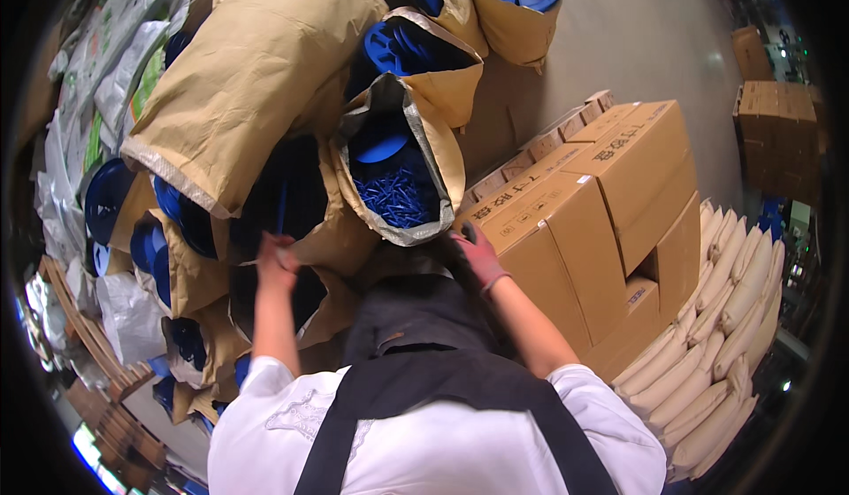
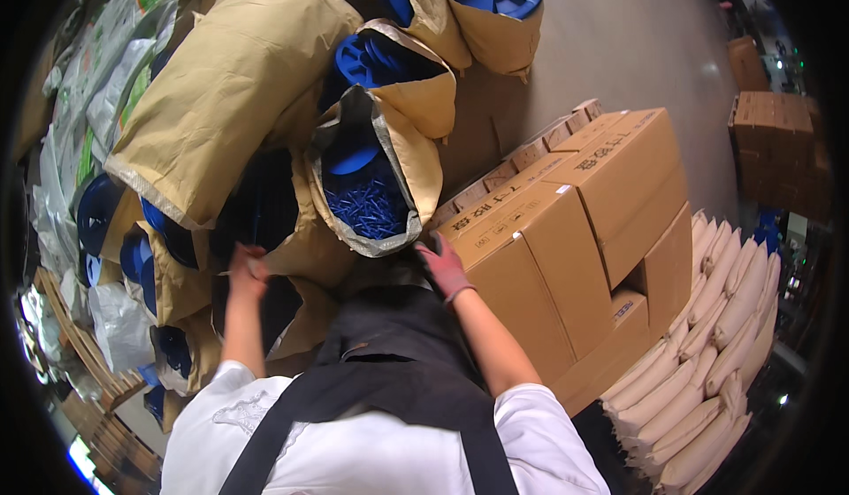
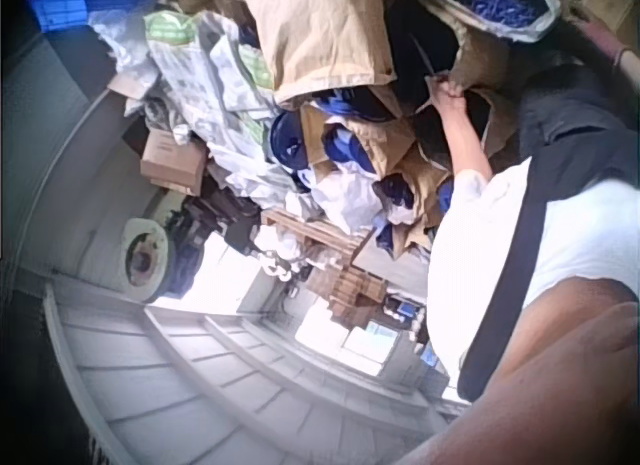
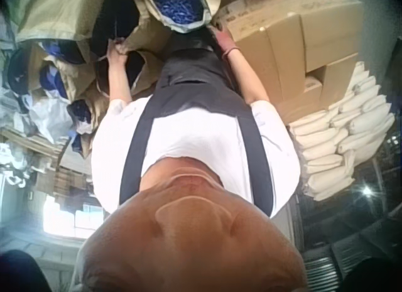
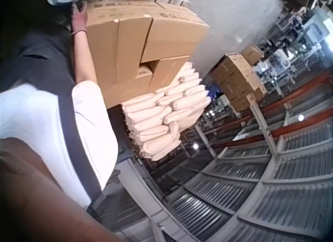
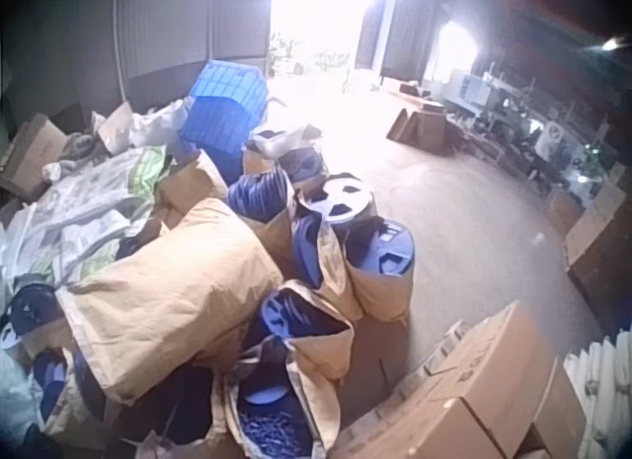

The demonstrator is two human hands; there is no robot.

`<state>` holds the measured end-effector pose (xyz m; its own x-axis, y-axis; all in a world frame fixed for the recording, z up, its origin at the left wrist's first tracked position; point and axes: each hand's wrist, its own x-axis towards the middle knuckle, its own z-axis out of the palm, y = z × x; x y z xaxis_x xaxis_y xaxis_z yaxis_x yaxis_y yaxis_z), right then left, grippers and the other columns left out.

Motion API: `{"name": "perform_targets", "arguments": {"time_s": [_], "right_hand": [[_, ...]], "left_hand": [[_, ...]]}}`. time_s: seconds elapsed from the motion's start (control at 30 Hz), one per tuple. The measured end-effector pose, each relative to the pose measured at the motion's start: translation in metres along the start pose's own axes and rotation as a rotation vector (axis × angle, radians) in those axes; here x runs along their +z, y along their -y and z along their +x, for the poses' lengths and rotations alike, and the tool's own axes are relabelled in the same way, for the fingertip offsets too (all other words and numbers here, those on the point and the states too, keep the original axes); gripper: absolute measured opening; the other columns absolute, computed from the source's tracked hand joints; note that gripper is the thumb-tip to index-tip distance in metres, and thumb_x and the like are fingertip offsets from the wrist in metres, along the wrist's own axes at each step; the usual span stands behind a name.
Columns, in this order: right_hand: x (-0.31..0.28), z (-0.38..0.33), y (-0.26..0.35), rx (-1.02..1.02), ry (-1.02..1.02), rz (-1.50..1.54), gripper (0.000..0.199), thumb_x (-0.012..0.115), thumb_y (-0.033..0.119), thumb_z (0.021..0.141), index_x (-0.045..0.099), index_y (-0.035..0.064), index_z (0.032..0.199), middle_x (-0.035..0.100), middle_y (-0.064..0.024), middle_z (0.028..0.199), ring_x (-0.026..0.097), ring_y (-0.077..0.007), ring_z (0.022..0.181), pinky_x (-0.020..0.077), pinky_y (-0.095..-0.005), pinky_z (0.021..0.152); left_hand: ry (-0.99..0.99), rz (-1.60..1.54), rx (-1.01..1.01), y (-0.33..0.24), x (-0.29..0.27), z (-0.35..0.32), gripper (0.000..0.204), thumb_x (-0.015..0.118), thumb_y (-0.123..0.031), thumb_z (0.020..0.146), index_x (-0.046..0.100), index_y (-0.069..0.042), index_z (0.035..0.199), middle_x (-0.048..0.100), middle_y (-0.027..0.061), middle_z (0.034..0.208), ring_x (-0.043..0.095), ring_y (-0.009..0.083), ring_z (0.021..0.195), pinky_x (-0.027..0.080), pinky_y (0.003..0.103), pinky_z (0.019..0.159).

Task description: The person handles bags of blue plastic reels by hand and then operates a motorized pallet jack to move a pallet of boxed items through a warehouse facility.

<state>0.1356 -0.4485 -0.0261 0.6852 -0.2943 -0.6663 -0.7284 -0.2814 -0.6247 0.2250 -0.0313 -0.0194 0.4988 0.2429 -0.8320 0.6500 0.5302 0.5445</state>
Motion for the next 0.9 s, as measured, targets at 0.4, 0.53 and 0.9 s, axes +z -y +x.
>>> {"name": "perform_targets", "arguments": {"time_s": [0.4,0.53,0.9], "right_hand": [[0.079,0.104,0.111,0.072,-0.205,-0.775,0.104,0.072,0.054,0.069,0.01,0.0266,0.148,0.02,-0.0119,0.15,0.025,-0.0339,0.136,0.0304,-0.0526,0.101],[0.072,0.14,0.089,0.096,-0.153,-0.841,0.088,0.067,0.038,0.077,0.015,0.0296,0.147,0.032,-0.0083,0.143,0.044,-0.0308,0.121,0.0406,-0.0496,0.09],[0.028,0.16,0.008,0.065,-0.178,0.173,0.045,0.068,0.032,0.079,0.055,0.0088,0.116,0.066,-0.0153,0.087,0.064,-0.0272,0.079,0.0489,-0.0361,0.072]], "left_hand": [[0.058,1.023,-0.23,0.101,0.14,0.064,0.069,0.061,-0.062,0.076,0.056,0.001,0.106,0.056,0.0078,0.071,0.046,0.0177,0.062,0.036,0.034,0.056],[0.115,1.028,-0.011,0.131,0.122,0.112,0.035,0.059,-0.04,0.083,0.063,-0.005,0.081,0.053,0.0065,0.066,0.045,0.0171,0.054,0.033,0.035,0.049],[0.22,0.41,-0.192,0.125,0.134,0.052,0.02,0.052,-0.023,0.093,0.051,-0.011,0.078,0.049,0.0006,0.059,0.033,0.0066,0.041,0.023,0.021,0.037]]}}
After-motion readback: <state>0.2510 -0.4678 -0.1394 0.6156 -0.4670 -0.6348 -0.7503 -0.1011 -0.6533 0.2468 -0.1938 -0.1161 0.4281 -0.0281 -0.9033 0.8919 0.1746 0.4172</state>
